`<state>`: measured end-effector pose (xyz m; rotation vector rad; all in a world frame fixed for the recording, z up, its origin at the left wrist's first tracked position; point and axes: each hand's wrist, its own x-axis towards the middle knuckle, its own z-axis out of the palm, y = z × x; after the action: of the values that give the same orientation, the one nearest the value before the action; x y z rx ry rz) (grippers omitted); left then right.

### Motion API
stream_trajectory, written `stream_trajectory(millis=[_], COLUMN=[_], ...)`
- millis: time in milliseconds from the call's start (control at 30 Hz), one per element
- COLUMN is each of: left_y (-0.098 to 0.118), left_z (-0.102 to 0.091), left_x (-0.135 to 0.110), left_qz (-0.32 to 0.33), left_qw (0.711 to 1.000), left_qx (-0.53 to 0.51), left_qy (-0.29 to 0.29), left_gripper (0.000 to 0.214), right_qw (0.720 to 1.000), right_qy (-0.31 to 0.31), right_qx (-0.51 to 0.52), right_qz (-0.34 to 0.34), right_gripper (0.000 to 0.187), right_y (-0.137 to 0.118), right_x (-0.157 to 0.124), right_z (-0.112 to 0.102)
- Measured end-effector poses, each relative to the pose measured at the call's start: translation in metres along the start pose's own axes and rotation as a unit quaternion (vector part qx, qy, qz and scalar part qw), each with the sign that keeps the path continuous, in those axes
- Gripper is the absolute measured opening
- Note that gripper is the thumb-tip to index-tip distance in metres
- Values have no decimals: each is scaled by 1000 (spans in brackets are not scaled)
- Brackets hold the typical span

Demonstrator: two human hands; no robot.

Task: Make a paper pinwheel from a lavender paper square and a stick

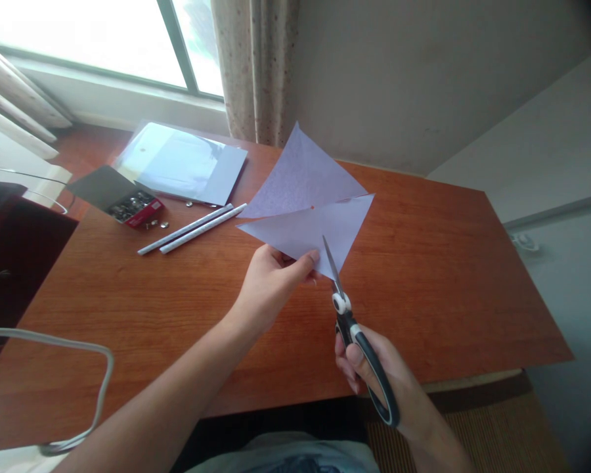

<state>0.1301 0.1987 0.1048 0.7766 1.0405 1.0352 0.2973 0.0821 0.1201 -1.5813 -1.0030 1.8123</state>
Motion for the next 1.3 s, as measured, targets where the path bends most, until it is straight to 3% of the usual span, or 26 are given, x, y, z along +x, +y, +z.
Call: stream_trajectory(millis=[1000, 1300], left_y=[0, 2], left_z=[0, 1], left_x=[0, -1], left_qz=[2, -8], left_qw=[1000, 1000], left_qx=[-11, -17], left_qy=[-2, 11], left_gripper=[18, 18], right_qw=[999, 1000], right_qy=[28, 10], right_qx=[-11, -4], right_qz=[13, 8], right_gripper=[56, 55], right_y=[2, 16], right_x=[2, 7], right_z=[2, -4])
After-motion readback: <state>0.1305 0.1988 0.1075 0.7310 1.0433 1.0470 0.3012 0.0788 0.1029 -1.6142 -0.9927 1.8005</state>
